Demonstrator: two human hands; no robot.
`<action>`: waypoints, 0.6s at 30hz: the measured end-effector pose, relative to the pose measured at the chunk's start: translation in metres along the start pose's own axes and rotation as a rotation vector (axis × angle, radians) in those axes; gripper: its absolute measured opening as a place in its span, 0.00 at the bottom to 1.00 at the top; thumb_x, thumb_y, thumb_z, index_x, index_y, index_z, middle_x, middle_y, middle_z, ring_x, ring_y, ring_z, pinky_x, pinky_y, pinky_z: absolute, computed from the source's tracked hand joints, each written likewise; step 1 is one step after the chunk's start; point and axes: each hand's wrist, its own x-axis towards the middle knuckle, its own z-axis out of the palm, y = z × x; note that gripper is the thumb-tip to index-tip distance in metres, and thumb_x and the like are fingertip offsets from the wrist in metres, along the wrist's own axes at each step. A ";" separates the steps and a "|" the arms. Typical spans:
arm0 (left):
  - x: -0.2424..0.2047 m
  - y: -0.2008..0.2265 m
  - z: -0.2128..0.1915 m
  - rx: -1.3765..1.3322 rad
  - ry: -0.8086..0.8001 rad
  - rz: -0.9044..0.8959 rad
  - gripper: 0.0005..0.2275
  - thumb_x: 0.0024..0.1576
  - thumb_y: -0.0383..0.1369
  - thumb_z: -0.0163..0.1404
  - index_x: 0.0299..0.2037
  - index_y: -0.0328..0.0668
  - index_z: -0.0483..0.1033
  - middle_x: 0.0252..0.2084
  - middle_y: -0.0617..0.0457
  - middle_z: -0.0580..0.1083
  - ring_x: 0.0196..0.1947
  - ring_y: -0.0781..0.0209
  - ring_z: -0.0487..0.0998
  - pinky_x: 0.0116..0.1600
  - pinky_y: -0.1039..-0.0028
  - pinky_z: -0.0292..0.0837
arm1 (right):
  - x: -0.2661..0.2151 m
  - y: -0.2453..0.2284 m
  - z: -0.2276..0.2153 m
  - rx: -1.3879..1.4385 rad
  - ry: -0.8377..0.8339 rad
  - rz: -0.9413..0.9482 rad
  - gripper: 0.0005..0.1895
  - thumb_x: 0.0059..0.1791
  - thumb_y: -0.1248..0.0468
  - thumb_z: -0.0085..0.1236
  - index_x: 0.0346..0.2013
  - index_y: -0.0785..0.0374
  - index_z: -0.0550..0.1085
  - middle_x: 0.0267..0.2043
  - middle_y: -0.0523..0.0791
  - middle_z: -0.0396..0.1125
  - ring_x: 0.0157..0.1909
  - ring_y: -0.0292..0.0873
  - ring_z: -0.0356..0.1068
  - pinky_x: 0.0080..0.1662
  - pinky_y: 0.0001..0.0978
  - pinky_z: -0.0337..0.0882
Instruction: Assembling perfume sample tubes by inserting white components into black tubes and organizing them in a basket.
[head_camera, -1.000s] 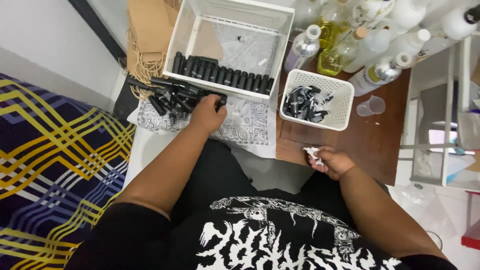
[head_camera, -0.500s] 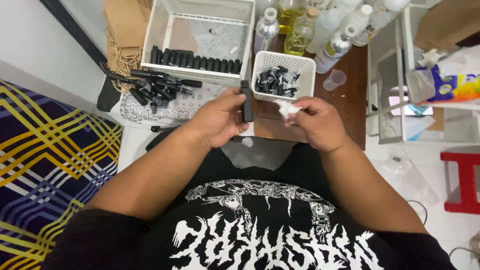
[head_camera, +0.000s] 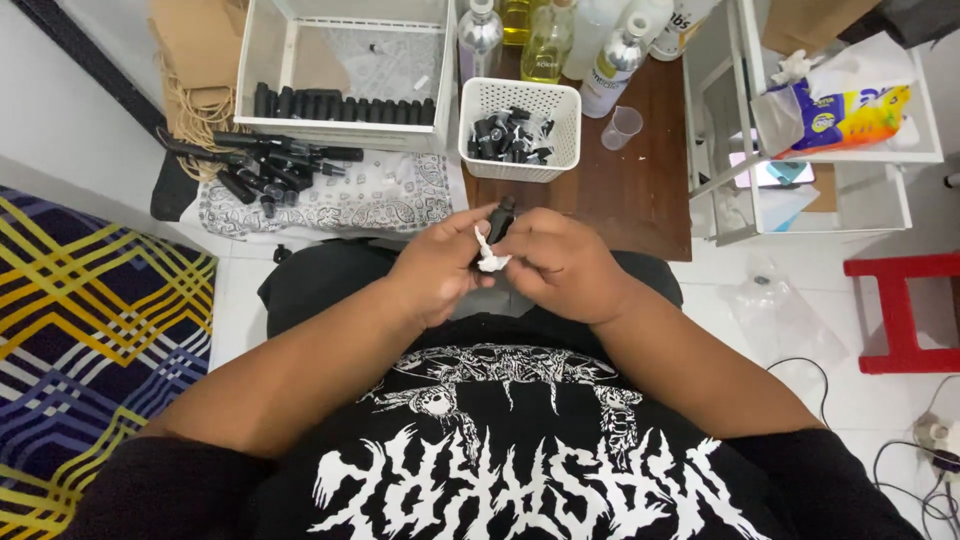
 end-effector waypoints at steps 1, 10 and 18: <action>-0.004 0.001 0.002 0.003 -0.002 0.002 0.16 0.66 0.33 0.46 0.61 0.36 0.72 0.37 0.50 0.75 0.29 0.64 0.78 0.26 0.80 0.83 | 0.002 0.001 -0.003 -0.001 0.003 -0.002 0.08 0.46 0.69 0.65 0.38 0.57 0.83 0.36 0.44 0.74 0.33 0.49 0.75 0.36 0.40 0.76; -0.005 -0.001 0.010 0.084 0.068 0.175 0.17 0.67 0.37 0.45 0.61 0.35 0.72 0.27 0.43 0.74 0.23 0.59 0.78 0.26 0.75 0.83 | -0.001 -0.011 -0.005 0.038 0.001 0.054 0.07 0.45 0.70 0.64 0.37 0.58 0.82 0.32 0.48 0.73 0.32 0.53 0.75 0.37 0.41 0.76; -0.011 -0.003 0.018 0.070 0.104 0.059 0.16 0.68 0.37 0.42 0.60 0.36 0.72 0.32 0.47 0.72 0.26 0.60 0.77 0.26 0.75 0.85 | -0.010 -0.005 -0.004 -0.051 0.005 0.055 0.05 0.46 0.64 0.65 0.36 0.53 0.81 0.34 0.45 0.72 0.35 0.52 0.75 0.38 0.43 0.75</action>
